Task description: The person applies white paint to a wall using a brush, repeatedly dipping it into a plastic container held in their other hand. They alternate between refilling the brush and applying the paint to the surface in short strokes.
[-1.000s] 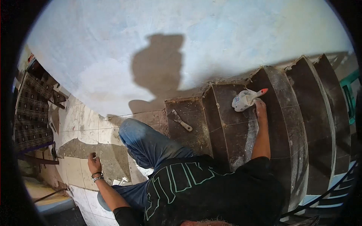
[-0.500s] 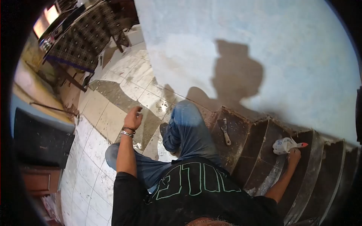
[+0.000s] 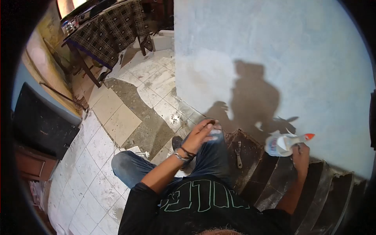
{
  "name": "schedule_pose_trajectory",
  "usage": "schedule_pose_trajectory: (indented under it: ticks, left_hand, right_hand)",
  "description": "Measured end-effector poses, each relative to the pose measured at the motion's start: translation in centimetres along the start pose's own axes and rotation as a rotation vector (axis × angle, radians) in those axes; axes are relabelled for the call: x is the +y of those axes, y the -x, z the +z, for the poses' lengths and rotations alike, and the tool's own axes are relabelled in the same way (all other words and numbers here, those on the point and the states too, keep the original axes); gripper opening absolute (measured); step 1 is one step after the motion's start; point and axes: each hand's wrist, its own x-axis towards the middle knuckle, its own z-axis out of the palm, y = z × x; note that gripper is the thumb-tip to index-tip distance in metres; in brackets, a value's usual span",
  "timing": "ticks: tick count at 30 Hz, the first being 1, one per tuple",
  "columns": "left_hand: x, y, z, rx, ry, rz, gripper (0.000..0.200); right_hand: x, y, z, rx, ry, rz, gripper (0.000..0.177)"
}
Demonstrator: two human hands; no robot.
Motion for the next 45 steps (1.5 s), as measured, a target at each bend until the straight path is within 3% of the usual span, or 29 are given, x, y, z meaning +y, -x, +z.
schedule_pose_trajectory:
  ticks: [4, 6, 8, 11, 14, 18, 21, 24, 25, 29, 32, 38, 45]
  left_hand:
    - [-0.8, -0.2, 1.8, -0.06, 0.384, -0.115, 0.06]
    - [-0.2, 1.0, 1.6, -0.05, 0.429, -0.128, 0.069]
    - [0.1, 2.4, 0.6, -0.045, 0.555, -0.103, 0.071]
    - [0.6, 4.9, -1.9, 0.055, 0.625, -0.138, 0.074]
    - [0.2, 6.6, -5.4, 0.195, 0.655, -0.147, 0.072]
    - [-1.4, 7.7, -8.1, 0.29, 0.669, -0.124, 0.069]
    - [-3.7, 7.9, -9.4, 0.292, 0.703, -0.104, 0.068]
    - [-4.7, 7.2, -9.8, 0.296, 0.761, -0.059, 0.068]
    - [-4.6, 7.2, -9.7, 0.306, 0.776, -0.048, 0.068]
    - [-3.5, 8.0, -9.5, 0.312, 0.794, -0.015, 0.069]
    - [-3.3, 7.8, -9.6, 0.326, 0.791, 0.045, 0.069]
    - [-3.7, 7.6, -10.3, 0.454, 0.716, 0.196, 0.067]
    - [-3.3, 7.5, -11.2, 0.499, 0.656, 0.236, 0.069]
  right_hand:
    - [-6.5, -3.3, 6.2, -0.168, 0.034, -0.566, 0.015]
    - [-11.3, -2.7, 9.6, -0.305, -0.219, -0.64, 0.018]
    - [-14.3, -2.2, 13.2, -0.34, -0.204, -0.677, 0.019]
    - [-18.1, -1.6, 16.9, -0.54, 0.087, -0.669, 0.017]
    - [-18.6, -0.9, 21.0, -0.57, -0.067, -0.845, 0.017]
    - [-19.4, -0.2, 22.9, -0.641, -0.283, -0.626, 0.016]
    - [-18.8, 0.0, 25.0, -0.734, -0.694, -0.801, 0.012]
    - [-20.0, 0.9, 24.0, -0.742, -0.244, -1.064, 0.013]
    - [-20.4, 1.0, 23.5, -0.74, -0.221, -1.084, 0.012]
    - [-18.5, -0.3, 24.9, -0.619, -0.664, -0.77, 0.007]
    - [-19.2, -0.1, 24.5, -0.549, -0.752, -0.661, 0.007]
    - [-20.2, 0.3, 25.1, -0.413, -0.637, -0.519, 0.01]
    - [-22.5, -0.9, 24.3, -0.397, -0.64, -0.543, 0.016]
